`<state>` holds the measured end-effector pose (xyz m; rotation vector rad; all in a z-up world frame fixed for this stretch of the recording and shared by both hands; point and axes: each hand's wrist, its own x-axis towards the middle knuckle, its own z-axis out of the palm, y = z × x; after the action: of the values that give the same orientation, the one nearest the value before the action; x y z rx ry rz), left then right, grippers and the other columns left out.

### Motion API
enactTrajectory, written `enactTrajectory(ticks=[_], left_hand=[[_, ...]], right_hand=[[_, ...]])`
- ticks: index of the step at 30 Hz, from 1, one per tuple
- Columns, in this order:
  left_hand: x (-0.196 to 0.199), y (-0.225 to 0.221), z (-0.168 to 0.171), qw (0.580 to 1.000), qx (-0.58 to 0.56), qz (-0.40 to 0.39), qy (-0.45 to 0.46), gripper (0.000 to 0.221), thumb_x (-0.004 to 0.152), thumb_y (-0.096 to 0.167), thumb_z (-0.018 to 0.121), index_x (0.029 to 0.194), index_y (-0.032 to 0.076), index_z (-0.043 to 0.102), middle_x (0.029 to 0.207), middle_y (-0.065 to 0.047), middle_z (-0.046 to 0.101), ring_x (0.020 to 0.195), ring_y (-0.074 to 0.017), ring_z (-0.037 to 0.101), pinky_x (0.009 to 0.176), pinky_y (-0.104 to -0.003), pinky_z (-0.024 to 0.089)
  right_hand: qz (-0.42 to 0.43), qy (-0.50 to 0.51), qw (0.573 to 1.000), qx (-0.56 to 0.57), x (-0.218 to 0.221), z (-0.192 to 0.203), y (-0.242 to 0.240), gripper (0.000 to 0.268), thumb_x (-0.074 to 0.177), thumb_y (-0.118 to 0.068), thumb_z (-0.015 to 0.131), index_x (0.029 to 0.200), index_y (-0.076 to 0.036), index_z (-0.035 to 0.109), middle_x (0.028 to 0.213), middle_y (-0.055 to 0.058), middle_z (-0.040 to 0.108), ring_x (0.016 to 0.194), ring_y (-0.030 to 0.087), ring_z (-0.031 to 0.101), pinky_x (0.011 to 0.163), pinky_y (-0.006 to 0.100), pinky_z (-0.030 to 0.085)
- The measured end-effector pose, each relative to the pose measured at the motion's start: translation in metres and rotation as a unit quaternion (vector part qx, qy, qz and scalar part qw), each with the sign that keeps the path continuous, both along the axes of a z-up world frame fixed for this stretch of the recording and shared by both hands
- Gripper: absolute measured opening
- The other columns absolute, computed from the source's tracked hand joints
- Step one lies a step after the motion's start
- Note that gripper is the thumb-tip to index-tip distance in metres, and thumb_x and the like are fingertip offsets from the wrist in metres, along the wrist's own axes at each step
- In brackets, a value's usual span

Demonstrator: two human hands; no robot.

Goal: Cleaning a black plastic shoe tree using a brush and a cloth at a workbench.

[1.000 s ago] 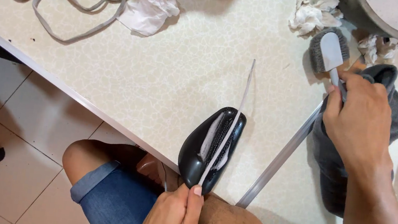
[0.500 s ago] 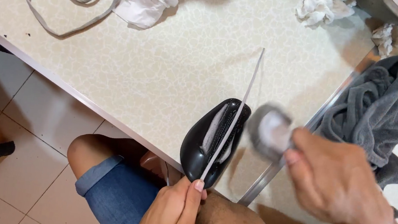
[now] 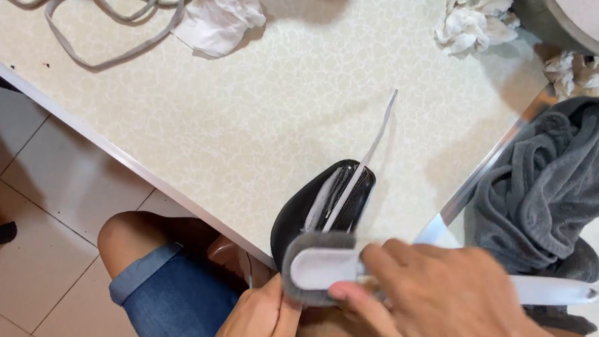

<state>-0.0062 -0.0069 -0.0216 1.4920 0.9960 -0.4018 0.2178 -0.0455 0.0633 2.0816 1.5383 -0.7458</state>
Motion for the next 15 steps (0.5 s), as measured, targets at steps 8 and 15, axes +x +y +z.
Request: enactTrajectory(ticks=[8,15], left_hand=[[0.002,0.000,0.002,1.000,-0.013,0.023,0.000,0.043,0.103,0.042,0.031,0.097,0.019,0.067,0.086,0.003,0.080,0.080,-0.0226,0.077,0.076,-0.037,0.051],[-0.004,0.000,0.009,0.996,-0.008,0.068,0.065,0.046,0.101,0.044,0.035,0.086,0.022,0.072,0.057,0.002,0.064,0.057,-0.0157,0.065,0.067,-0.032,0.049]], right_hand=[[-0.086,0.059,0.994,-0.012,0.012,0.008,0.008,0.062,0.090,-0.077,0.030,0.101,-0.033,0.072,0.078,-0.010,0.078,0.054,0.009,0.071,0.046,0.029,0.057],[-0.252,0.065,0.965,-0.034,0.040,0.010,0.030,0.062,0.084,-0.073,0.041,0.123,-0.036,0.073,0.058,-0.006,0.069,0.048,0.007,0.061,0.050,0.019,0.050]])
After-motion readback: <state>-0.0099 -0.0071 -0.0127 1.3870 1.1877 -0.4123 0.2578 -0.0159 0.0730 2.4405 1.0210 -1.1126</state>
